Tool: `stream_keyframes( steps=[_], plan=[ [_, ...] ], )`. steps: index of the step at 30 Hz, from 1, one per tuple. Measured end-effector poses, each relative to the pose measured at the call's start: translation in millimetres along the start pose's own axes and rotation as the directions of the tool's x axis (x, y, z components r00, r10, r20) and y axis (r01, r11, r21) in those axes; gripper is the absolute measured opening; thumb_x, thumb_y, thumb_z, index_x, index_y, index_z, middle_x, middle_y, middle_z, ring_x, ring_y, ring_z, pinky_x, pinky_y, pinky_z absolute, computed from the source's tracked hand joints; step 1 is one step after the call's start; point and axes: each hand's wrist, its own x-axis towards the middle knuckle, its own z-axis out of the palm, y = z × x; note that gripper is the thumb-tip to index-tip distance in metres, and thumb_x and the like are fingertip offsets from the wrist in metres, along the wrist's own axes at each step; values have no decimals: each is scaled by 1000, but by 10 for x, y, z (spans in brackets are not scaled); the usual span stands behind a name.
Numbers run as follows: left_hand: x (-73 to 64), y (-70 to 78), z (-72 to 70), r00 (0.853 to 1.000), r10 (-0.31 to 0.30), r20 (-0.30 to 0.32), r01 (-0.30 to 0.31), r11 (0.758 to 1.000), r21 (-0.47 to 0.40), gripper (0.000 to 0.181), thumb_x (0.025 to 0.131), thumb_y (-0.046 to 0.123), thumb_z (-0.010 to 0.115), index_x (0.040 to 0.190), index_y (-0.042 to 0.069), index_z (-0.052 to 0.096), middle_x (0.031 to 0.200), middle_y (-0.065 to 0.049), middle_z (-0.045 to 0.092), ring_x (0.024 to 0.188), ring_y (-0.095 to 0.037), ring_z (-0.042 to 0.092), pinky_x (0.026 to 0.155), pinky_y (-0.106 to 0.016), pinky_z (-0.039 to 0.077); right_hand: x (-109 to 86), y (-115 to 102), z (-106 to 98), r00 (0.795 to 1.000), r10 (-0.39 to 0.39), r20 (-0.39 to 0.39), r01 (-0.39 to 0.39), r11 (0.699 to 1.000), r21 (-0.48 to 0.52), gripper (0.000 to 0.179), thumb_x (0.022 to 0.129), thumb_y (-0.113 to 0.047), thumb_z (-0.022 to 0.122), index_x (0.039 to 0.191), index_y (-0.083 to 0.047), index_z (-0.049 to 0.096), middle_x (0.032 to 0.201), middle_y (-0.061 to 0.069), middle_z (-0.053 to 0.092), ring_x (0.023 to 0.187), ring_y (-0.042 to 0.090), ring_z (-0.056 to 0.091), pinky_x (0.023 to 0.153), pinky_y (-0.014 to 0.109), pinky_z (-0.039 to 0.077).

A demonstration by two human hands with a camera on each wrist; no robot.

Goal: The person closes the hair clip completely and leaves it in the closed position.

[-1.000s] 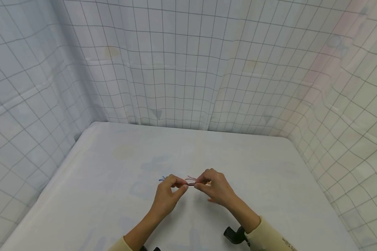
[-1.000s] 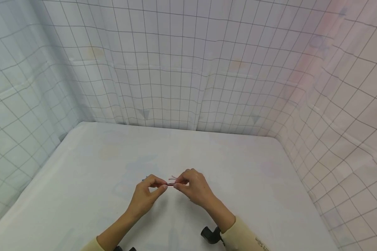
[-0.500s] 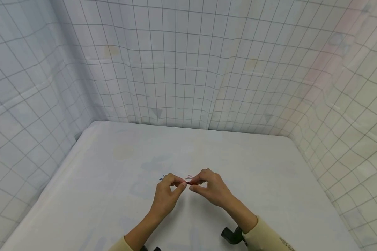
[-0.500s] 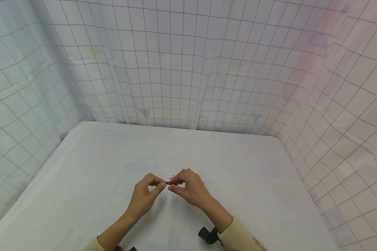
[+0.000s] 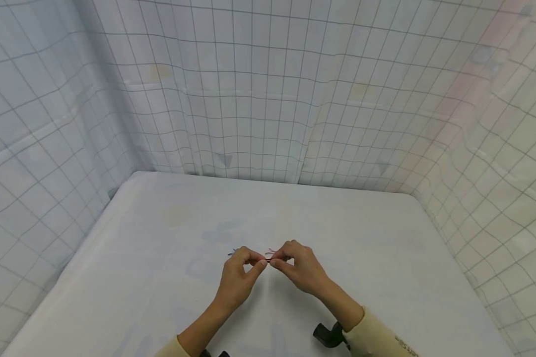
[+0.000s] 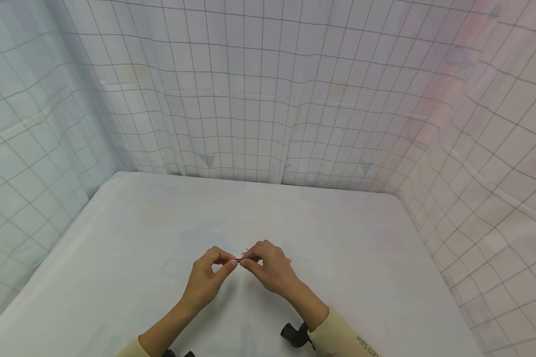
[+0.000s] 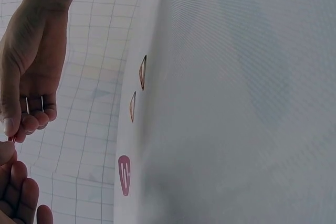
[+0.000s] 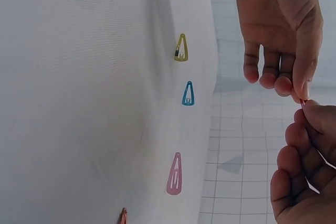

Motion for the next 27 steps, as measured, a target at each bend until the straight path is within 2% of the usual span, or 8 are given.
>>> stream_keyframes(
  steps=[10,21,23,27],
  plan=[
    [6,7,-1,1000,7,23,-7,1000,-10,5,85,18,69,87,16,65,81,14,57,81,-4,56,80,-32,48,-13,50,14,994,-102,-41,102,995,-8,6,85,-21,67,85,-15,68,84,-6,66,81,7,58,67,20,48],
    [8,2,-7,998,20,55,-18,999,-36,5,86,22,67,87,17,65,82,13,58,81,-4,55,80,-33,47,-27,71,-2,989,-139,-42,140,990,30,7,83,-22,68,83,-15,66,80,-5,65,76,3,53,64,19,45],
    [10,3,-11,998,15,65,-12,999,-45,5,86,21,67,86,17,65,81,13,58,81,-4,55,80,-34,47,-27,76,-4,990,-135,-31,137,990,41,8,83,-22,67,82,-15,66,79,-5,64,74,3,52,63,19,45],
    [16,13,-20,996,-32,85,37,997,-63,3,86,19,67,85,18,64,81,13,59,81,-4,56,82,-36,48,-22,74,-6,992,-124,-19,125,990,69,8,83,-24,67,82,-16,66,77,-5,64,73,3,52,63,19,45]
  ],
)
